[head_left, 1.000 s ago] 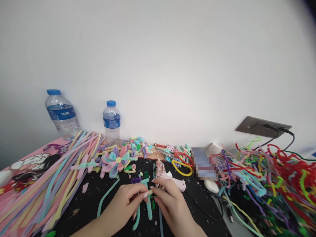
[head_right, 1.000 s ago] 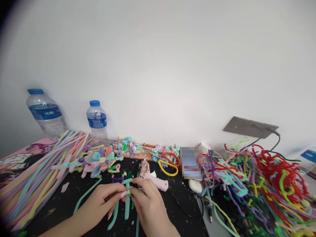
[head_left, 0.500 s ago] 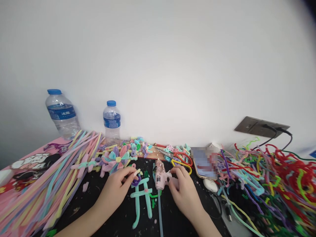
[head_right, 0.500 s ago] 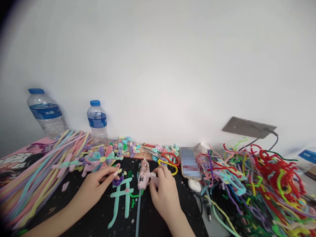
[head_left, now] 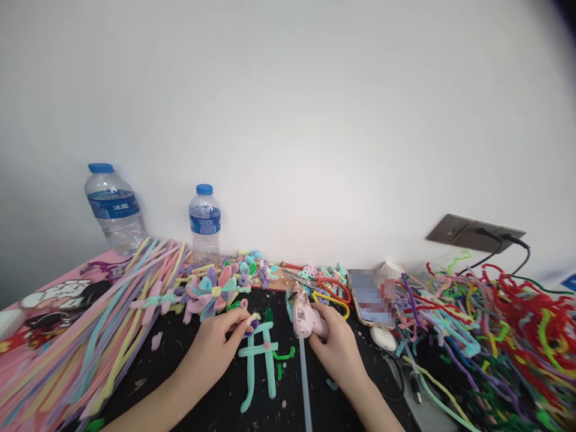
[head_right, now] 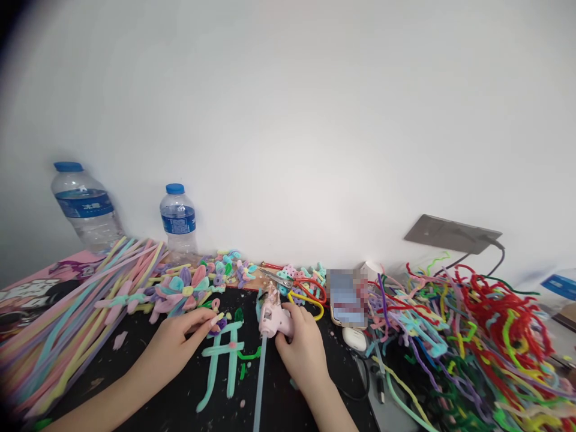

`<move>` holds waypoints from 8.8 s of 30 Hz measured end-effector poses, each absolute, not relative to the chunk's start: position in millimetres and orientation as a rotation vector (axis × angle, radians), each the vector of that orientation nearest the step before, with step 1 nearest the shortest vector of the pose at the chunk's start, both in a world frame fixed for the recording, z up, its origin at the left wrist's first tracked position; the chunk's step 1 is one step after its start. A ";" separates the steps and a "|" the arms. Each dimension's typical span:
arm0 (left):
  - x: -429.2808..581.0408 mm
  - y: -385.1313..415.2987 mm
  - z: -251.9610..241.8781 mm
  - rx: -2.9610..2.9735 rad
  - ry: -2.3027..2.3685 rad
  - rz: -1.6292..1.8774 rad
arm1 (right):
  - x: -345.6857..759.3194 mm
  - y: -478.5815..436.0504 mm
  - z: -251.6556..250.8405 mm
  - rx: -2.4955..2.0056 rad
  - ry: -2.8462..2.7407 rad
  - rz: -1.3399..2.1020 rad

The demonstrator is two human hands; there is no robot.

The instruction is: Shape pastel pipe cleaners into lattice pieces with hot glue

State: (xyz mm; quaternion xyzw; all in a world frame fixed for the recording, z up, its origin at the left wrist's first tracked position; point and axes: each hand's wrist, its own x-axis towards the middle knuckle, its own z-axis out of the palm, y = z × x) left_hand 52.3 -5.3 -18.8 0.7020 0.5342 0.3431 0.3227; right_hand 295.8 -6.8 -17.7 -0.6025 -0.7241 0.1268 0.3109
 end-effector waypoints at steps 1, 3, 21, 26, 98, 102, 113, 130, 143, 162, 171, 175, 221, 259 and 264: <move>52.0 -5.0 -18.6 1.840 1.406 0.925 | 296.3 -6.0 -16.5 -1.555 -1.868 0.392; 51.4 -4.8 -18.4 1.822 1.423 0.982 | 297.6 -4.9 -14.4 -1.506 -1.801 0.546; 49.4 0.4 -25.3 1.838 1.502 1.017 | 297.4 -12.5 0.0 -1.278 -1.866 1.194; 48.7 -0.6 -24.8 1.853 1.497 1.023 | 294.7 -14.5 4.3 -1.324 -1.874 1.144; 64.0 -25.9 -2.9 2.133 1.087 0.836 | 259.2 -37.0 -0.6 -1.061 -2.300 0.113; 65.1 -26.2 -2.3 2.079 1.085 0.832 | 256.0 -36.9 -2.1 -1.006 -2.256 0.057; 66.9 -25.5 -1.4 2.008 1.064 0.830 | 253.9 -34.6 -7.6 -0.956 -2.214 0.054; 65.8 -22.6 -3.0 1.991 1.192 0.850 | 251.4 -33.6 -16.0 -1.027 -2.134 0.116; 53.0 -9.0 -43.1 2.153 1.541 0.703 | 258.3 -29.0 -19.5 -1.144 -2.069 0.049; 59.2 -7.7 -20.2 1.735 1.370 0.828 | 258.7 -29.9 -16.3 -1.185 -2.105 0.110; 68.8 -11.0 -27.9 1.209 1.163 0.922 | 253.9 -35.2 -13.1 -1.198 -2.146 0.110; 71.0 -13.6 -28.1 1.140 1.110 0.942 | 251.5 -35.2 -13.0 -1.187 -2.159 0.078; 74.0 -15.8 -23.4 1.156 1.065 0.890 | 253.0 -33.1 -19.8 -1.156 -2.057 0.138; 71.1 -13.2 -31.4 1.111 0.979 0.864 | 253.7 -31.8 -20.4 -1.156 -2.079 0.022; 70.7 -13.9 -26.7 1.101 1.011 0.859 | 256.1 -32.5 -18.8 -1.140 -2.056 0.052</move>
